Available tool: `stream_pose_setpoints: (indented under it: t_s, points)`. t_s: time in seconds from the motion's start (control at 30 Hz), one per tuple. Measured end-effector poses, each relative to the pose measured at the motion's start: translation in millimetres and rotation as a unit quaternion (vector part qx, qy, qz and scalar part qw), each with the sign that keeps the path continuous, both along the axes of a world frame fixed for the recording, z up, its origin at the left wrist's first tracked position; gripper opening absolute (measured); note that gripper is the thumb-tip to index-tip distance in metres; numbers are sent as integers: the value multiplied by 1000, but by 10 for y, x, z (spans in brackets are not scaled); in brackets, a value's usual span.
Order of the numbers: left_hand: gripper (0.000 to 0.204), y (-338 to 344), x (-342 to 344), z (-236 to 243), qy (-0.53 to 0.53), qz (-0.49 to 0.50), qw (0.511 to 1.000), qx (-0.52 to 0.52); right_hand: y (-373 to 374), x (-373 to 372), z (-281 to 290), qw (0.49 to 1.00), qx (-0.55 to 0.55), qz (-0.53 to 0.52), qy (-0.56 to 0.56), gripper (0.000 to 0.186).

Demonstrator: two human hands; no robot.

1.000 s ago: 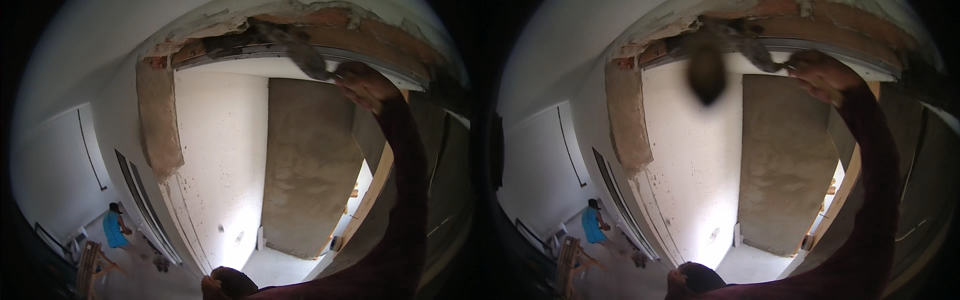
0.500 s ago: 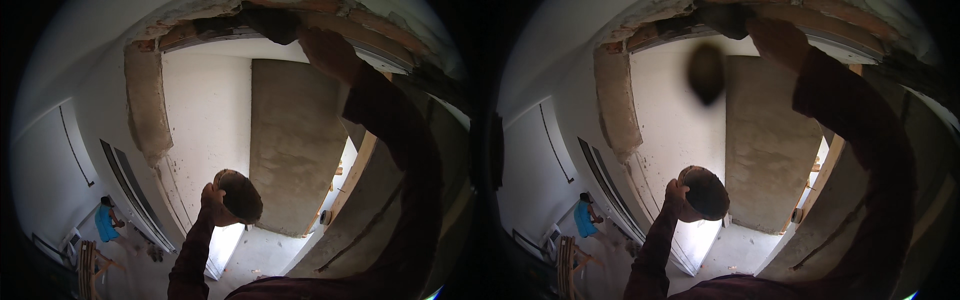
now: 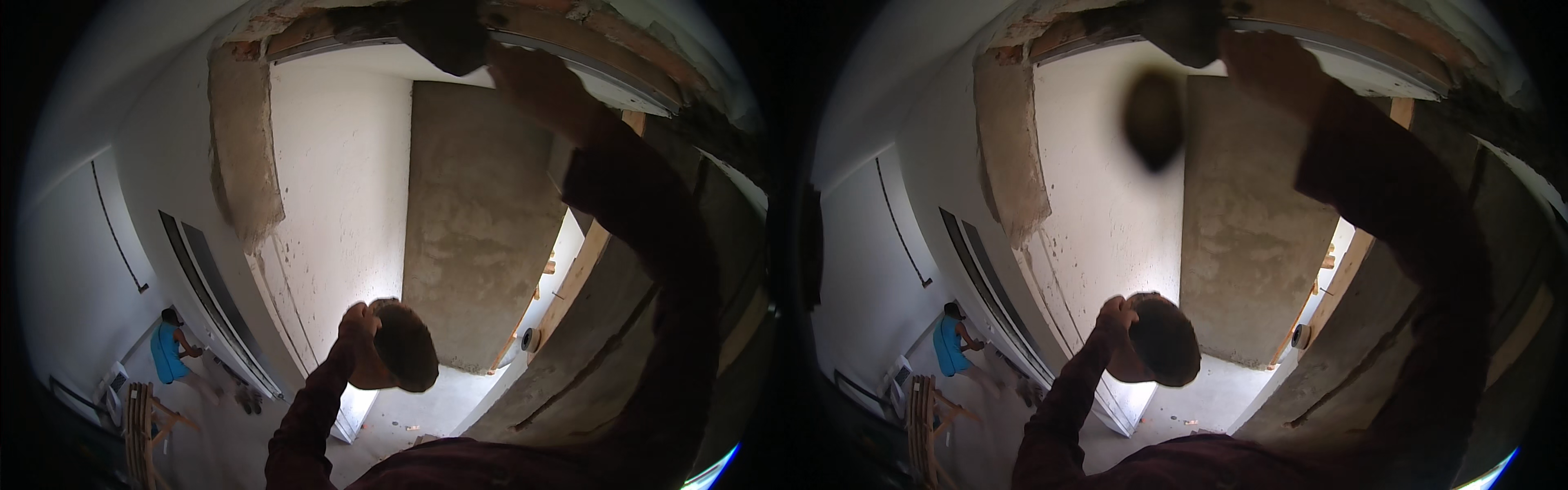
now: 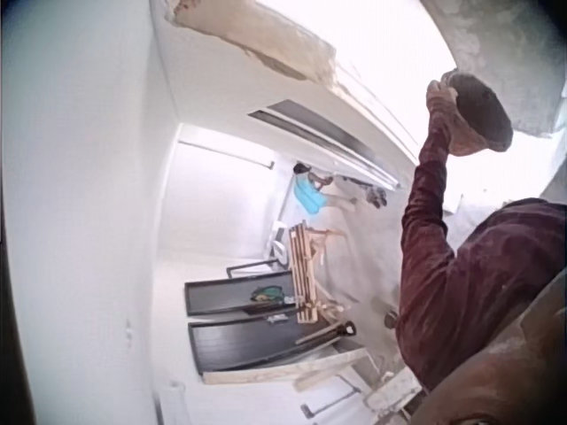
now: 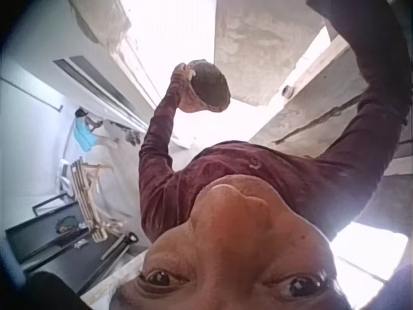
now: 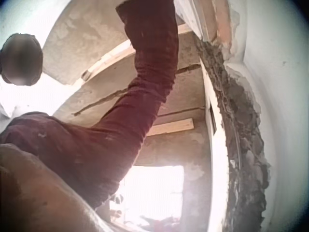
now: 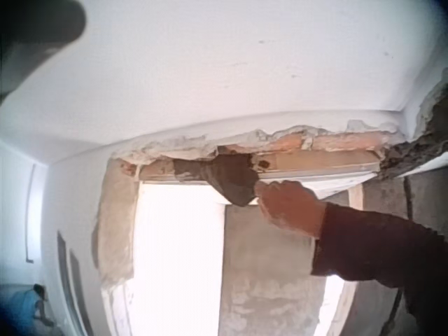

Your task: The person applies plaster to the upper edge of a doorway using a trowel and a bucket of mortar.

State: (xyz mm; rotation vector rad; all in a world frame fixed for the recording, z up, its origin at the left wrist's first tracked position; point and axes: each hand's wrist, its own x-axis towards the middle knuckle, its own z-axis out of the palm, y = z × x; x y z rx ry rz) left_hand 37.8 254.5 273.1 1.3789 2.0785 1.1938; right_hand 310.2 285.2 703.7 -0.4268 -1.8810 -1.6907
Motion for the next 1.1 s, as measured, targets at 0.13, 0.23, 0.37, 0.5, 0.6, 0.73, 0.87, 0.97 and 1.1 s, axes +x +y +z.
stream_pose_setpoints:
  t_s: [0.13,0.23,0.37,0.5,0.6,0.73,0.87,0.97,1.1]
  points:
    - [26,-151,125,-113,26,-47,996,-75,244,29,86,998,-51,-7,35,19]
    - [27,-333,-5,-236,-3,-46,996,-82,24,65,-146,974,-175,-69,122,14]
    - [31,-445,-79,-434,35,-50,997,-55,-20,688,-1307,965,-237,30,105,14]
    - [33,-382,-36,-521,-33,-27,997,-66,-65,864,-3277,852,-519,17,58,7]
    - [34,-488,-21,-513,-21,-4,996,-84,-154,691,-4417,696,-718,5,-20,8]
    - [34,-599,124,-455,11,2,993,-116,-136,610,-4897,603,-797,21,-40,15]
    - [35,-604,302,-501,27,-8,990,-135,32,621,-5053,548,-833,47,-59,21]
    - [37,-599,462,-515,36,-7,986,-163,124,595,-5017,554,-826,35,-102,21]
    - [39,-622,589,-458,52,-14,980,-189,153,527,-5093,583,-803,81,-95,31]
